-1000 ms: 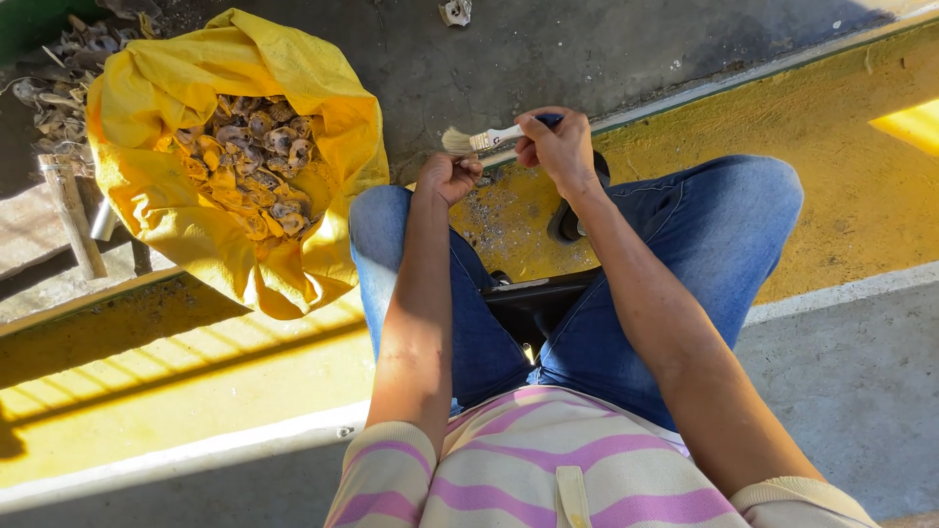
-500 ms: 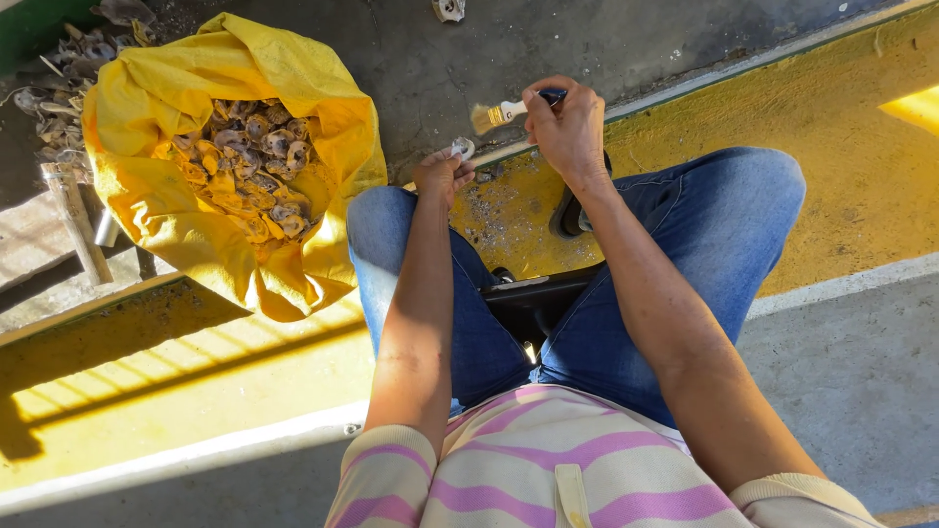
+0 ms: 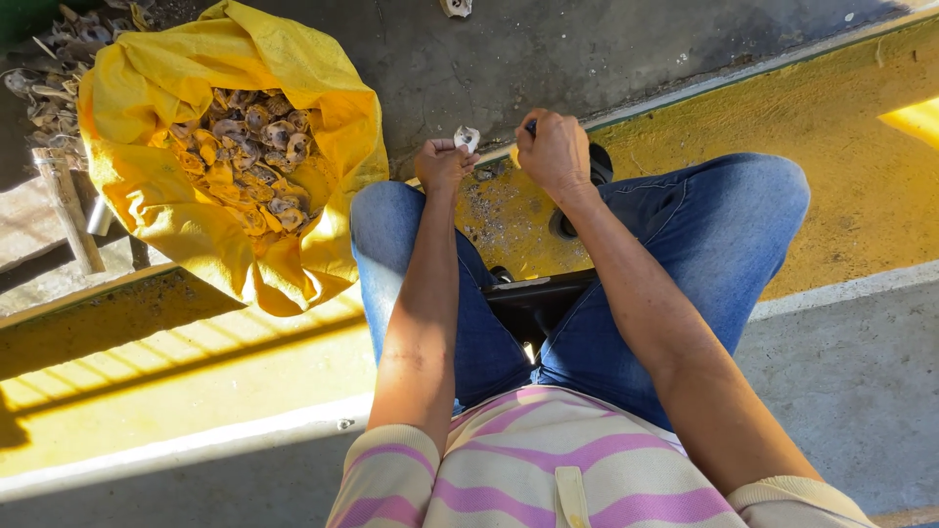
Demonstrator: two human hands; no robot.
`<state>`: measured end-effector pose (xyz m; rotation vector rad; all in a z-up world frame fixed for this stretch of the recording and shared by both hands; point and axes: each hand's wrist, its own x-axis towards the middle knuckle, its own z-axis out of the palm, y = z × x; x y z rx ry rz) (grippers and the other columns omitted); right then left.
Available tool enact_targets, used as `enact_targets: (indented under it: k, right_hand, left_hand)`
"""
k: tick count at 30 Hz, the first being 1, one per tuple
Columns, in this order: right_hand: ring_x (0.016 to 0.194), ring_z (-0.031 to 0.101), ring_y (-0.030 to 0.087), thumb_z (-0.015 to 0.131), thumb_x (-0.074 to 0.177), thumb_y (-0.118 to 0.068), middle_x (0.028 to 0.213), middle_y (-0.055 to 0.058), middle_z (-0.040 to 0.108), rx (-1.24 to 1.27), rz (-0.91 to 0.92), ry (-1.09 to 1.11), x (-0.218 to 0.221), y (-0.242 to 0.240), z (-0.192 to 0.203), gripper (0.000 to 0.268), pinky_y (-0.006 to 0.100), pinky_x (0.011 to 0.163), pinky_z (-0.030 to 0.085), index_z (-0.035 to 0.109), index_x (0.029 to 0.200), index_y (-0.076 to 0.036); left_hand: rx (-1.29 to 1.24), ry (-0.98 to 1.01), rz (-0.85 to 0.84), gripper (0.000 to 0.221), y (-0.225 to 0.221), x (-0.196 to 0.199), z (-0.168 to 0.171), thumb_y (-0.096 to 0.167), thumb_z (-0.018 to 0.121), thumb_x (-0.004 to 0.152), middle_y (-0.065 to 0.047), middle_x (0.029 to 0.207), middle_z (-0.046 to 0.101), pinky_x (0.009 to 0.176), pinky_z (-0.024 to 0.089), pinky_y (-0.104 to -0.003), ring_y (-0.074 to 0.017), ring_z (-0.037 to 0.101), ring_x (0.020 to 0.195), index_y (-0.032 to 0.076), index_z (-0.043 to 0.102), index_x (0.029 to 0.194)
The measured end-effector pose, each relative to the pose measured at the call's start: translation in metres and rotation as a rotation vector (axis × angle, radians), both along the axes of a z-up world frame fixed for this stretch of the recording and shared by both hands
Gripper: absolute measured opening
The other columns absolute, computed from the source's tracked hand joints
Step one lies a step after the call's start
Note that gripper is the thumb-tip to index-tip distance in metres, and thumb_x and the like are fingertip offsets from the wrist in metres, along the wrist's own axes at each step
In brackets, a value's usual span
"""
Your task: Cleaning and scraping oyster shells with a brush and tool.
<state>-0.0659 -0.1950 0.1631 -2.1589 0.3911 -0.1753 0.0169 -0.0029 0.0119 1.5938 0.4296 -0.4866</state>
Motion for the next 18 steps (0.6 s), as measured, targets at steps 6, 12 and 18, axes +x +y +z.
enact_targets:
  k: [6,12,18]
  right_hand:
    - [0.051,0.067,0.010,0.066,0.101,-0.009,0.071,0.008,0.074,0.215,-0.124,0.029,0.006,-0.015,0.019,0.014,0.026,0.043,0.055,0.075,0.104,0.002]
    - [0.056,0.070,0.008,0.068,0.102,-0.013,0.070,0.007,0.074,0.358,-0.061,0.019,0.002,0.002,0.025,0.017,0.024,0.048,0.058,0.074,0.104,0.002]
    - [0.058,0.069,0.011,0.071,0.100,-0.014,0.072,0.008,0.074,0.128,0.079,-0.048,0.002,0.007,0.031,0.016,0.027,0.050,0.055,0.076,0.104,0.000]
  left_hand:
    - [-0.309,0.164,0.151,0.020,0.006,0.005,-0.018,0.000,0.064,0.094,-0.019,0.088,0.072,0.060,0.068,-0.039,-0.0253,0.076,0.069,-0.006,0.062,0.113]
    - [-0.275,0.258,0.118,0.020,0.002,0.000,-0.013,0.000,0.064,0.096,-0.018,0.089,0.071,0.059,0.065,-0.039,-0.0248,0.073,0.070,-0.003,0.063,0.116]
    - [-0.246,0.147,0.080,0.030,0.011,0.012,-0.059,-0.004,0.064,0.089,-0.019,0.093,0.074,0.059,0.065,-0.036,-0.0238,0.073,0.074,-0.005,0.069,0.118]
